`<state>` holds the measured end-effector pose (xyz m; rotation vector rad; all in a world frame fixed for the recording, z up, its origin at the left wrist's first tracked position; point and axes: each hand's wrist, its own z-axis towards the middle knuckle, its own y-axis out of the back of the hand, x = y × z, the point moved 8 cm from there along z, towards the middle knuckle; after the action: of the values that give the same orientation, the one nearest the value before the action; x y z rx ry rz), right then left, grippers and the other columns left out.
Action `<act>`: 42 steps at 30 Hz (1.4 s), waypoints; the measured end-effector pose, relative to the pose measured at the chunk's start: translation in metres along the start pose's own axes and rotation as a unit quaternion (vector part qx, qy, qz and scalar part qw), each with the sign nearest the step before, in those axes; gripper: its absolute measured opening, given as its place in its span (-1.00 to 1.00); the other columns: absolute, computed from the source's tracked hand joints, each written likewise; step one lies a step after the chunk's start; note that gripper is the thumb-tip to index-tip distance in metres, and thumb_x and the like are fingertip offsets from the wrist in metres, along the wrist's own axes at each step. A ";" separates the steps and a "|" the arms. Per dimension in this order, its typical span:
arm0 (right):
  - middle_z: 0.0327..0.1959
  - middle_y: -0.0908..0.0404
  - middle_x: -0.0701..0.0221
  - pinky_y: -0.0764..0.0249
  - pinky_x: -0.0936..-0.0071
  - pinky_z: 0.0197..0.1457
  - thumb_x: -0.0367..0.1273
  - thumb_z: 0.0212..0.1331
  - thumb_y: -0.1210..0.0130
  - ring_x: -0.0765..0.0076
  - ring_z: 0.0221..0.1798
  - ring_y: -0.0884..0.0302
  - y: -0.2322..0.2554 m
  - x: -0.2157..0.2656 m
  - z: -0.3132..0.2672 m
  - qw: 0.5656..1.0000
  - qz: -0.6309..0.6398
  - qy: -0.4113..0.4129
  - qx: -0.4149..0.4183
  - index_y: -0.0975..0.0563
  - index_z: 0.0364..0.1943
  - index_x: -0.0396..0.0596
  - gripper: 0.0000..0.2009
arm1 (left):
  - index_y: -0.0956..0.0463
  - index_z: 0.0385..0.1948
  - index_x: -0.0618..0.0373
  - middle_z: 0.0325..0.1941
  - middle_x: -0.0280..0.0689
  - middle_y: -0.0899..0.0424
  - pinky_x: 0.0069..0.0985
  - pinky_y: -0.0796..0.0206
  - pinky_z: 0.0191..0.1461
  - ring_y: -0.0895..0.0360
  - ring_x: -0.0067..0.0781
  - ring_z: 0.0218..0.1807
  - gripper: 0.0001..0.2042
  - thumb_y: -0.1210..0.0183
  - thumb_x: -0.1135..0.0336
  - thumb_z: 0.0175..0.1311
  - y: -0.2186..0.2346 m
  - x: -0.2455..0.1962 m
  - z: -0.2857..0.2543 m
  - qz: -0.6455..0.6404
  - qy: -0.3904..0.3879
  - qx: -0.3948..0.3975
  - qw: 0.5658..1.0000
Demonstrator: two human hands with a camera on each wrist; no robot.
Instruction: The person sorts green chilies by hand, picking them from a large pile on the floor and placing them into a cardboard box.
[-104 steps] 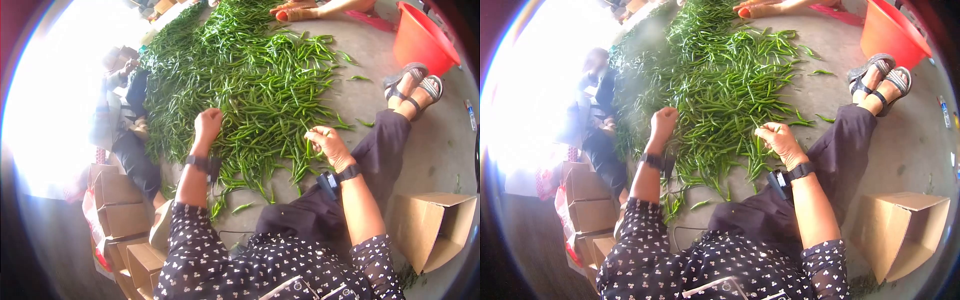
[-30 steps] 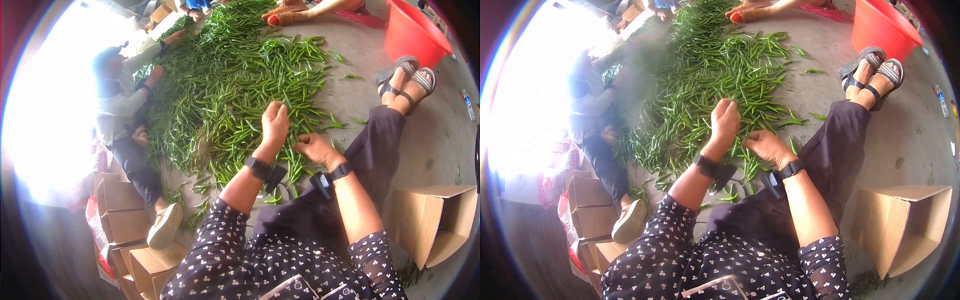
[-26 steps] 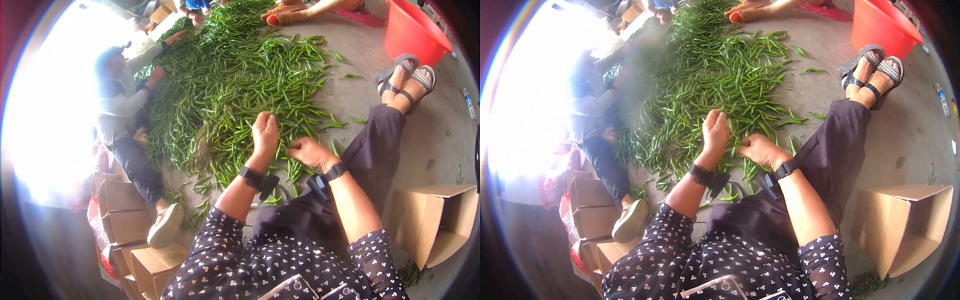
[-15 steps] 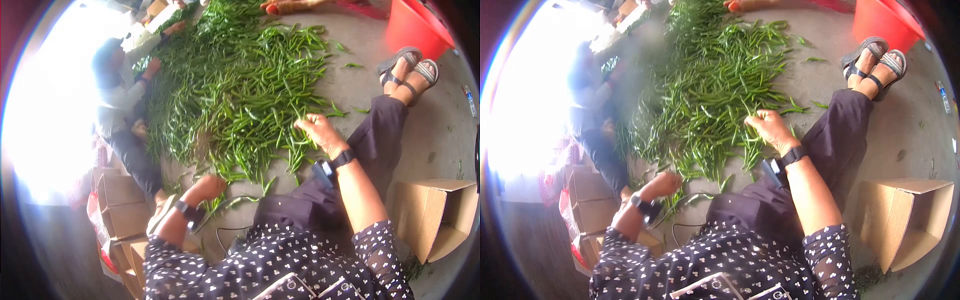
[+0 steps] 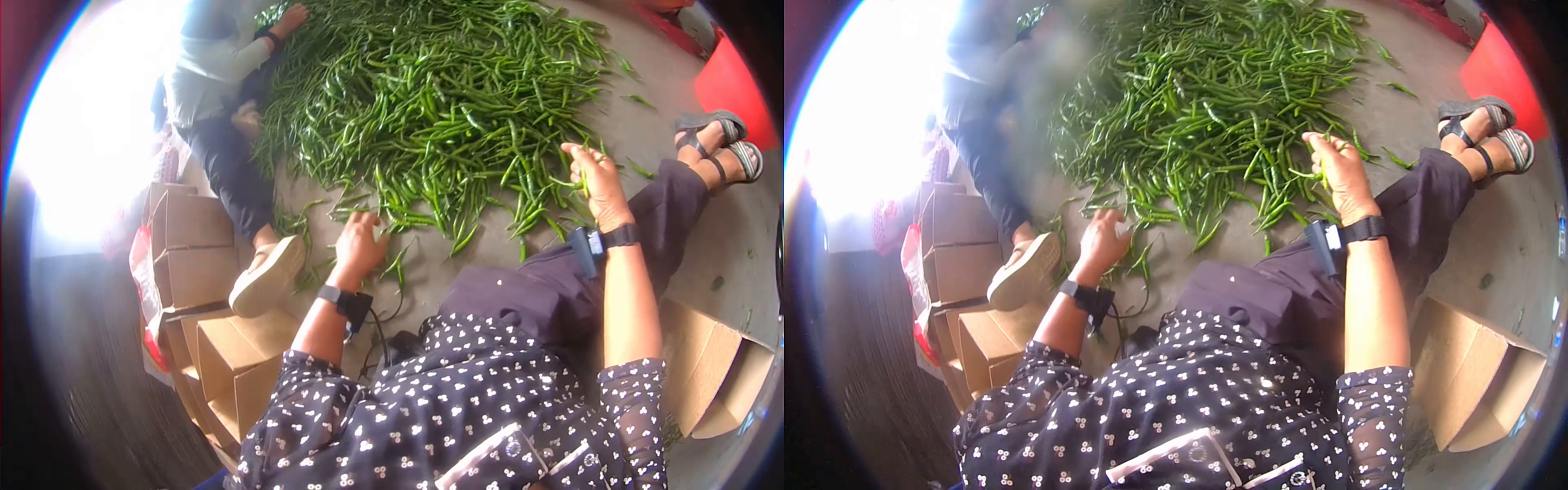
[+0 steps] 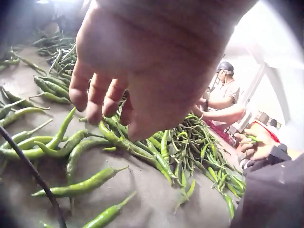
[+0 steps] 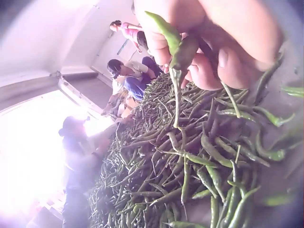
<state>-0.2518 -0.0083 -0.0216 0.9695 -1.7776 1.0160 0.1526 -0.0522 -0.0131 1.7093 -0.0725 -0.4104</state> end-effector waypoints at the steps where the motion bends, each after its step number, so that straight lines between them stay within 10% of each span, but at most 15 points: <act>1: -0.62 -0.27 0.70 -0.14 0.75 -0.54 -0.27 0.16 -0.08 0.76 -0.60 -0.15 -0.001 0.002 -0.002 1.000 -0.006 -0.008 -0.005 -0.56 -0.26 -0.11 -0.79 | -0.47 -0.27 0.09 -0.13 -0.13 -0.45 -0.30 -0.33 -0.04 -0.44 -0.10 -0.07 -0.71 -0.22 0.25 -0.06 0.000 0.021 -0.001 0.018 0.049 0.010 0.999; 9: -0.66 -0.24 0.72 -0.04 0.75 -0.62 -0.21 0.14 -0.09 0.78 -0.62 -0.16 -0.006 -0.007 0.001 0.998 -0.055 -0.037 0.003 -0.53 -0.21 -0.05 -0.75 | -0.37 -0.07 0.15 -0.04 0.02 -0.40 -0.29 -0.28 0.06 -0.40 0.00 -0.01 -0.43 -0.28 0.02 -0.12 -0.031 0.134 -0.074 -0.040 0.222 0.077 0.971; 16: -0.66 -0.25 0.73 -0.03 0.77 -0.63 -0.18 0.13 -0.10 0.79 -0.62 -0.18 0.000 -0.008 0.001 0.995 -0.083 -0.051 -0.007 -0.53 -0.21 -0.01 -0.75 | -0.13 0.21 0.06 0.17 -0.03 -0.19 -0.30 -0.17 0.23 -0.17 0.00 0.23 -0.09 -0.39 -0.01 -0.29 -0.030 0.061 -0.063 -0.039 0.189 0.047 0.980; 30: -0.65 -0.20 0.75 0.04 0.82 -0.68 -0.19 0.14 -0.08 0.83 -0.63 -0.10 -0.001 -0.011 0.005 0.996 -0.079 -0.035 0.008 -0.51 -0.17 0.00 -0.74 | -0.17 0.12 0.20 0.09 -0.04 -0.31 -0.31 -0.25 0.13 -0.34 -0.05 0.11 -0.17 -0.37 0.07 -0.27 -0.049 0.025 -0.054 -0.069 0.192 0.056 0.977; 40: -0.64 -0.28 0.70 -0.15 0.75 -0.54 -0.28 0.14 -0.09 0.77 -0.60 -0.15 -0.003 -0.010 0.006 0.998 -0.047 -0.003 0.032 -0.55 -0.26 -0.15 -0.78 | -0.39 -0.14 0.21 -0.37 -0.09 -0.57 -0.31 -0.38 -0.20 -0.54 -0.08 -0.29 -0.65 -0.15 0.31 0.00 -0.065 0.009 0.018 -0.133 0.099 -0.040 0.985; 42: -0.63 -0.26 0.69 -0.14 0.77 -0.55 -0.31 0.18 -0.05 0.79 -0.60 -0.13 -0.011 -0.004 0.000 0.998 -0.047 -0.012 0.038 -0.52 -0.21 -0.19 -0.78 | -0.42 -0.21 0.20 -0.51 -0.27 -0.52 -0.49 -0.33 -0.53 -0.47 -0.41 -0.56 -0.78 -0.11 0.35 0.12 -0.079 0.001 0.038 -0.489 0.229 0.056 0.840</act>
<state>-0.2407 -0.0115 -0.0227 1.1069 -1.7062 1.0230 0.1275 -0.0737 -0.0938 1.8129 1.1959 -0.7283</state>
